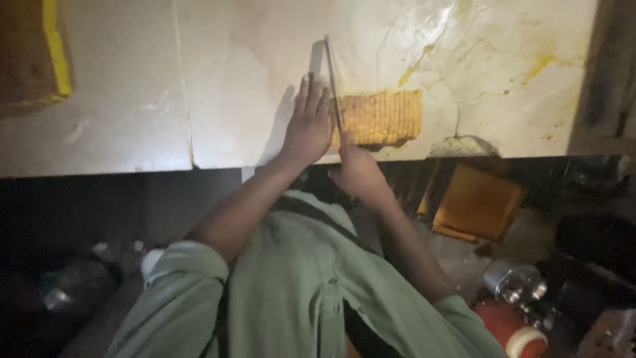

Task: The person cuts a slab of honeycomb into slices with a long knife on a tiled counter, holding the honeycomb steady with one hand while slicing, repositioning the block between cuts, and finally placing the cut honeycomb piece onto a sheet of newspaper.

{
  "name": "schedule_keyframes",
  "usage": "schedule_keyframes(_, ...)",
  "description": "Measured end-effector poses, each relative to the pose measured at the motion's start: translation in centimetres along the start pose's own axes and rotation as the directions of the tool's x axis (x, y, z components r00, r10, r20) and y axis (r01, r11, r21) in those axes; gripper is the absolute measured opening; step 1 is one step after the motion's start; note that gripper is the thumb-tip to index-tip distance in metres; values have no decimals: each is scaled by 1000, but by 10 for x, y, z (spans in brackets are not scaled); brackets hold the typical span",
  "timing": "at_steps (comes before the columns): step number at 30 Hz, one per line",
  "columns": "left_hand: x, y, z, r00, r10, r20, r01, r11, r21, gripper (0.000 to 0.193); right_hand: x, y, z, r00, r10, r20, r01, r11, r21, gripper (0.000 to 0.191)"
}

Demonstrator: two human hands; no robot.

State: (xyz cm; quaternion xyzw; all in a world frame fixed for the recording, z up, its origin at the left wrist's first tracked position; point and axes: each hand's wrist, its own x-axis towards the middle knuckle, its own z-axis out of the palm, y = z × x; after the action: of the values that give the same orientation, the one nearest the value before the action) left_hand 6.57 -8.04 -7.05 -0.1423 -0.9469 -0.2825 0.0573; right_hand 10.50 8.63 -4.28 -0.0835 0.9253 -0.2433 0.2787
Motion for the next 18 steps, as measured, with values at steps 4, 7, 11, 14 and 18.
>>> schedule_keyframes(4, 0, -3, -2, 1000, 0, -30, 0, 1000, -28, 61, 6, -44, -30, 988, 143, 49, -146, 988, 55, 86)
schedule_keyframes(7, -2, -6, 3, 999, -18, -41, 14, 995, -95, 64, -54, -44, -21, 996, 77, 46, -80, 996, 46, 78)
schedule_keyframes(11, -5, -8, 13, 999, -27, -36, 24, 994, -102, 61, -113, -3, 20, 983, 17, 180, -20, 1000, 15, 57)
schedule_keyframes(14, -4, -8, 16, 999, -24, -47, 19, 994, -111, 62, -87, 17, 49, 988, 83, 127, -80, 996, -25, 66)
schedule_keyframes(18, -3, -12, 10, 999, -24, -33, 17, 981, -192, 65, -20, 0, 30, 999, -8, -32, 4, 995, -101, 77)
